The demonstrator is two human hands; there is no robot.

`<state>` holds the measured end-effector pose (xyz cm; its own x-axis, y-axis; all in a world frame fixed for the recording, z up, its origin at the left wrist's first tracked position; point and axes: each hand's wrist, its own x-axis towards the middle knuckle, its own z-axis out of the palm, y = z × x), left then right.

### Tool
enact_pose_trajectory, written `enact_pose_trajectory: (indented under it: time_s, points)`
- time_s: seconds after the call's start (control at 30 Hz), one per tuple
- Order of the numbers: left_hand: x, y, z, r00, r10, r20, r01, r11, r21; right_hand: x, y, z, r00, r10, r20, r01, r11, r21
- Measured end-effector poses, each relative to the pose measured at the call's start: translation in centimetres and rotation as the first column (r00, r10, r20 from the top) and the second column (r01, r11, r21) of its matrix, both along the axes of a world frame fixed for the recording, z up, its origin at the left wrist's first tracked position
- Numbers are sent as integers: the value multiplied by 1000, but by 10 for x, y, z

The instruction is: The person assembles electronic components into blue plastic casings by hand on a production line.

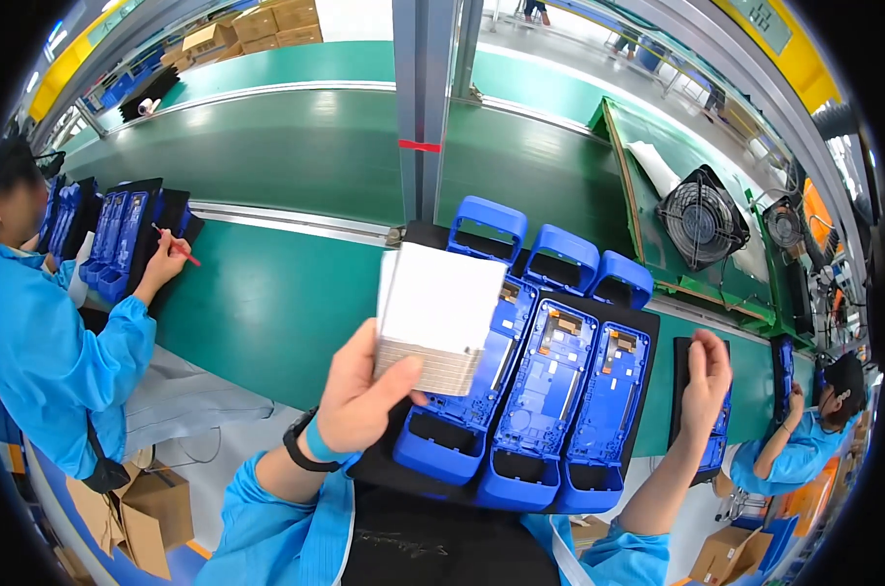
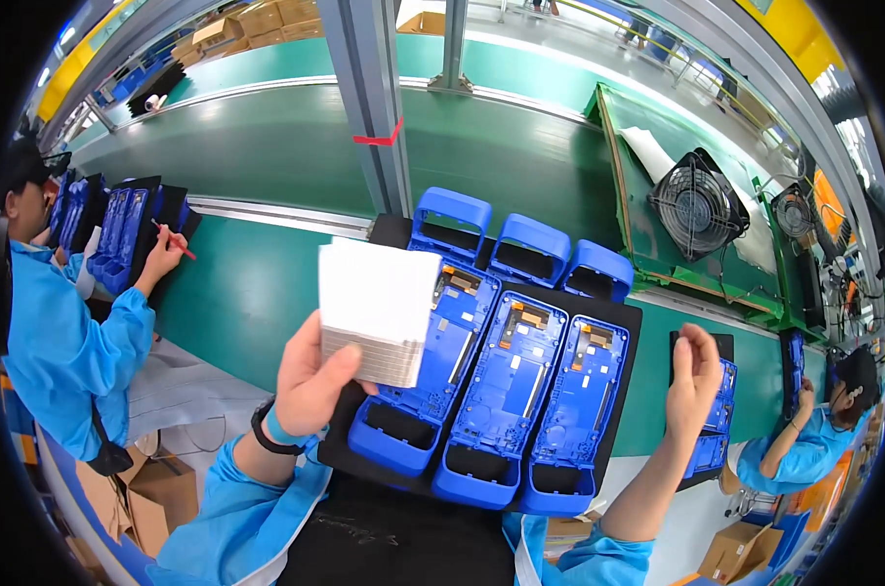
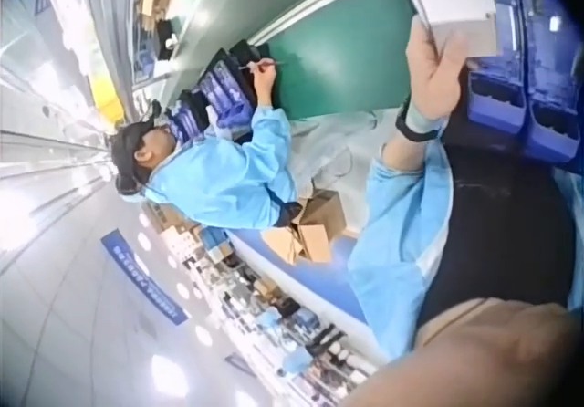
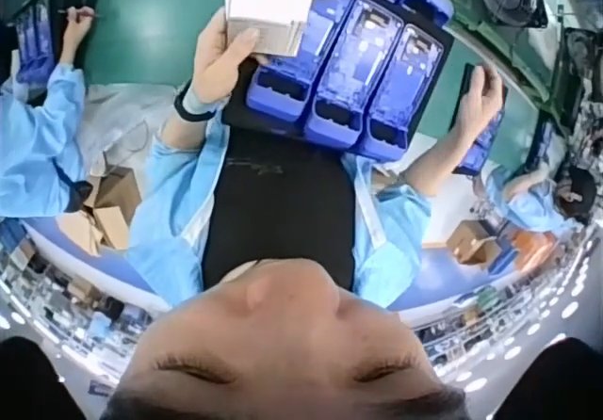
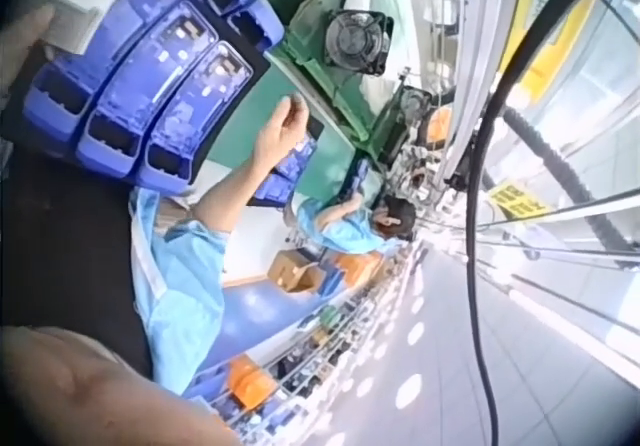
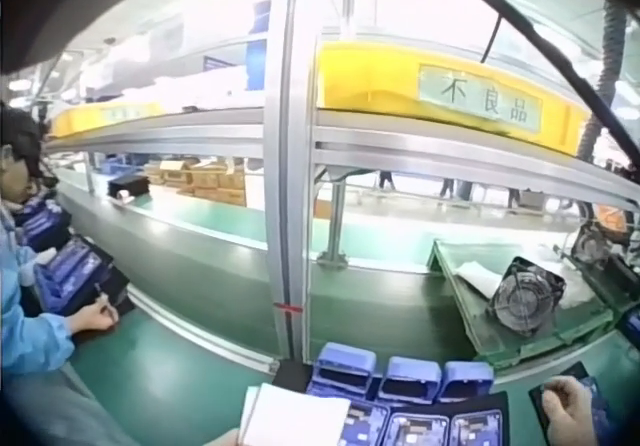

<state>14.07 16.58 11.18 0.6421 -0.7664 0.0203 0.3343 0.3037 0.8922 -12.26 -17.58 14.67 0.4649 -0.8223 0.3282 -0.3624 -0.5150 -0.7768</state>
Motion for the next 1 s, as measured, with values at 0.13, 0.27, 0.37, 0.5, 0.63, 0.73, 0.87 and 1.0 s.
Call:
enact_pose_trajectory:
  time_s: [0.13, 0.27, 0.37, 0.5, 0.63, 0.73, 0.87, 1.0]
  points:
    - [-9, -9, 4, 998, -47, 35, 47, 999, 11, 74, 74, 49, 875, 481, -54, -477, 838, -265]
    - [-10, -4, 6, 996, -19, 89, 18, 1000, 5, 136, 124, 49, 627, 749, -214, -758, 523, -388]
    - [-11, -3, 7, 992, 4, 127, -2, 1000, -12, 152, 132, 39, 566, 795, -220, -804, 473, -361]
    - [-10, -5, -1, 975, 88, 204, -82, 996, -41, 160, 134, 32, 546, 814, -197, -820, 472, -323]
    - [-10, -2, 4, 975, 80, 208, -82, 997, 1, 163, 132, 32, 520, 827, -212, -840, 450, -305]
    - [-8, -3, 4, 974, 57, 219, -66, 997, 33, 167, 130, 30, 519, 831, -202, -841, 454, -295]
    - [-7, -7, 3, 963, 62, 262, -68, 998, 15, 170, 130, 27, 495, 835, -242, -855, 417, -307]
    - [-6, -4, 5, 990, 12, 138, -25, 995, 93, 171, 132, 20, 515, 802, -303, -840, 402, -363]
